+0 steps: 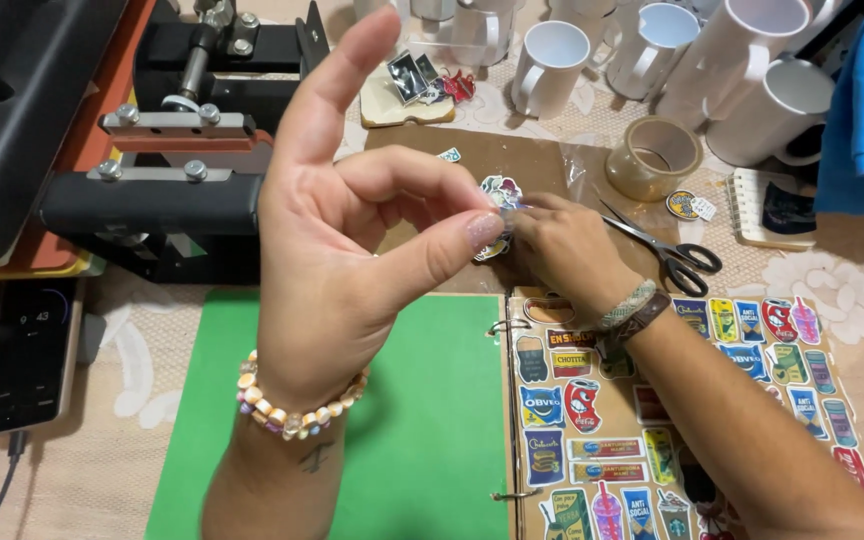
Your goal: Organizing a collection of stickers by peeling off their backings and placing them into a binder.
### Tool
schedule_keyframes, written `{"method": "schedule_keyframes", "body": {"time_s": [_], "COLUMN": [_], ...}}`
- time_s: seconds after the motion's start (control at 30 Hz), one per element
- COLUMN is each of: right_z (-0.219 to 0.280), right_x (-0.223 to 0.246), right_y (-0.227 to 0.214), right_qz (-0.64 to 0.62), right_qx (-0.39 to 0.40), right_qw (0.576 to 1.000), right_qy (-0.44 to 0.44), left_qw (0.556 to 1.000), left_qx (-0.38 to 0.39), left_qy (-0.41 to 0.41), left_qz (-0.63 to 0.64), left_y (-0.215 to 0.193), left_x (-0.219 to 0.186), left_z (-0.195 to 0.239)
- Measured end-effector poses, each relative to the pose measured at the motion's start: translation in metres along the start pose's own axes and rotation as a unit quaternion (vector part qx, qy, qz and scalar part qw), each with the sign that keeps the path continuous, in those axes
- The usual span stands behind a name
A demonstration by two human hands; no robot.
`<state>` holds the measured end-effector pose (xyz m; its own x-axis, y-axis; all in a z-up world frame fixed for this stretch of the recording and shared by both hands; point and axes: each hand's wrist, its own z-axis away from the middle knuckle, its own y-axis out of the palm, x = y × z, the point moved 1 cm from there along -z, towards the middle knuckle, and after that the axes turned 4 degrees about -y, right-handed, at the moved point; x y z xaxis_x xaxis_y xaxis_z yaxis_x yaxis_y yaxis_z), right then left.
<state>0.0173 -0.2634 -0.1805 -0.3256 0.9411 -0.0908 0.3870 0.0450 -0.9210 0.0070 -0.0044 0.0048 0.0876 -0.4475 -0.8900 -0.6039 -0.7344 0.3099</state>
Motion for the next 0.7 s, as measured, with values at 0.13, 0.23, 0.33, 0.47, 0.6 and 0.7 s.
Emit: {"method": "schedule_keyframes", "body": {"time_s": [0.13,0.23,0.33,0.47,0.6,0.7], "right_z": [-0.002,-0.005,-0.007,-0.004,-0.003,0.0], "right_x": [-0.006,-0.006,-0.009,-0.012,-0.014,-0.018], "right_y": [0.016,0.017,0.021,0.023,0.032,0.036], "right_qz": [0.045,0.035,0.025,0.012,0.013,0.025], "right_qx": [0.016,0.019,0.01,0.013,0.039,-0.004], "right_qw": [0.998,0.999,0.998,0.998,0.997,0.998], "right_qy": [-0.04,-0.033,-0.062,-0.062,-0.066,-0.064], "left_qw": [1.0,1.0,1.0,1.0,1.0,1.0], "left_qx": [0.011,0.009,0.004,0.002,0.003,0.006], "left_qy": [-0.003,0.001,0.003,-0.001,-0.004,0.0], "left_qz": [0.002,-0.001,-0.012,-0.011,-0.009,-0.003], "left_y": [0.0,-0.001,-0.002,-0.002,-0.002,-0.001], "left_x": [0.005,0.006,0.005,0.006,0.007,0.006], "left_z": [-0.002,-0.003,-0.004,-0.005,-0.005,-0.005]}}
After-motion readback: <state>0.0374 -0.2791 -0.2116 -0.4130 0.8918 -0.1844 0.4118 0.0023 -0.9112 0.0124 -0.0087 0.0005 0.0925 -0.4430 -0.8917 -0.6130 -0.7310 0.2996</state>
